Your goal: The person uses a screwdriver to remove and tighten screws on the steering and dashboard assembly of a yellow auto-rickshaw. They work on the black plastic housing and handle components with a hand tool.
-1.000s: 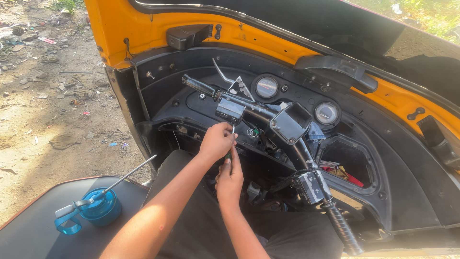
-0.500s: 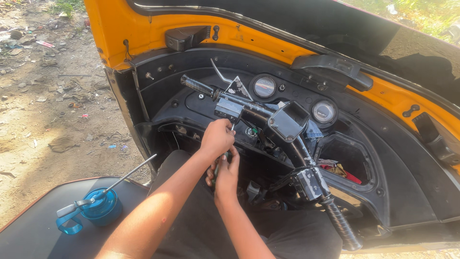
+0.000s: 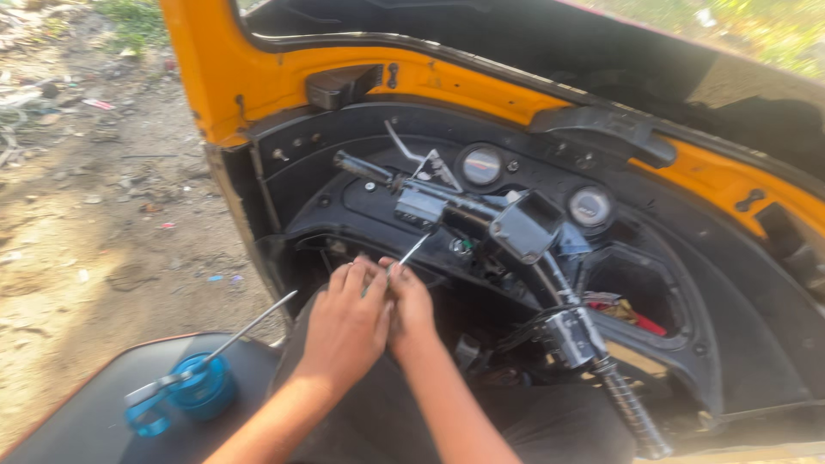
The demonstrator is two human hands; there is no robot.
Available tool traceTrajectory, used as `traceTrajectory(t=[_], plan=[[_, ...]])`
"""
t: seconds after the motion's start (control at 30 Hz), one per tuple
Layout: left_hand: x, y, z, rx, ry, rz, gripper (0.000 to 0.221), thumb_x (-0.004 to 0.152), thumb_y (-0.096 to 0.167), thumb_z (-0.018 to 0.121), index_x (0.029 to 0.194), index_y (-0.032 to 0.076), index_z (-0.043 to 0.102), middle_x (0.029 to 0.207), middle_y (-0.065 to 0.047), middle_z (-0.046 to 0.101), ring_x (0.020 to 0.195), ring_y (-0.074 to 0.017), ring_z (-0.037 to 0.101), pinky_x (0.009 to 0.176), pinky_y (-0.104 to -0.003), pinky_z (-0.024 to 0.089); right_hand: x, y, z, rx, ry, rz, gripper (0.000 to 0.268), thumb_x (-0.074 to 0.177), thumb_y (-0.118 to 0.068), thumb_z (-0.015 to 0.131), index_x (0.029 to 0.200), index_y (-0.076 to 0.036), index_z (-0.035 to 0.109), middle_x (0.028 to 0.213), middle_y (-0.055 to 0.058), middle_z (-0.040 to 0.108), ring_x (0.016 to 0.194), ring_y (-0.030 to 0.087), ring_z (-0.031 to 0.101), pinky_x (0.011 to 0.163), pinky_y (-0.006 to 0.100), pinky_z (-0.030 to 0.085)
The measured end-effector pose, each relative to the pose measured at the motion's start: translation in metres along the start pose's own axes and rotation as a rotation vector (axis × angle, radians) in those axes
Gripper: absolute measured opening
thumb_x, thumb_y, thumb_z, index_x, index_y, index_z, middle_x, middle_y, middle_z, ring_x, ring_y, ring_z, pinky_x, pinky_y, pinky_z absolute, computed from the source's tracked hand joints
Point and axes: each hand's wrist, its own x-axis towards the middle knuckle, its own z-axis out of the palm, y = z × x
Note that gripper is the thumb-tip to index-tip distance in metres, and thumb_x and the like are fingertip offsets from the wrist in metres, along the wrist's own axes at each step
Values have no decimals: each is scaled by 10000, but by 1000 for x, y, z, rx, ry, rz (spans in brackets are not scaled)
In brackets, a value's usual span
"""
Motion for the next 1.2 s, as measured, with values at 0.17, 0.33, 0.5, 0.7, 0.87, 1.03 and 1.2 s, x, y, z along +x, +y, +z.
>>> traceTrajectory(t=[0.17,0.33,0.5,0.7,0.87,1.03,1.2], plan=[[5,-10,9,197,-354,-58,471,772,64,668,1224,-35,580,1069,-174,665,824,-269,697,640,-344,548,5,-8,4,-46,-135,-60,208,1048,-207,487,1083,-24,578,1223,268,702,1139,330,674,1026,432,525],[2,-28,45,94,-427,-135,350,765,135,699,1039,-46,579,836,-179,712,670,-304,730,561,-369,572,9,-8,-9,-191,-106,-81,251,1048,-258,562,1093,-12,580,1182,278,700,1110,332,679,987,432,531],[-28,-20,74,-70,-359,-325,271,958,273,650,918,10,597,614,-177,681,561,-370,690,538,-473,551,-3,-5,-11,-224,-144,-61,354,1009,-330,563,1173,-19,612,1208,238,700,1135,306,660,990,429,527],[-45,-19,92,-281,-215,-415,254,928,263,631,919,12,595,616,-180,680,565,-386,689,522,-480,549,-12,-12,-19,-167,-400,201,570,1020,-520,432,1170,-13,647,1268,223,680,1242,311,610,1051,435,508],[-49,-27,103,-178,-218,-409,244,905,269,650,913,29,609,596,-174,681,552,-381,690,522,-488,548,3,8,-26,-151,-342,118,429,1053,-418,470,1020,-24,636,1161,263,717,1110,327,671,996,437,544],[-52,-19,110,-231,-212,-518,230,895,261,661,944,39,626,641,-176,700,603,-386,700,559,-496,551,4,8,-28,-252,-114,115,378,1000,-363,504,912,-24,646,1015,276,742,922,323,706,849,432,582],[-47,-10,100,-384,-113,-549,358,842,165,677,1138,-35,651,885,-249,733,832,-435,697,670,-490,554,10,10,-40,-398,100,71,352,1006,-346,587,920,-17,676,854,96,688,789,180,656,748,348,544]])
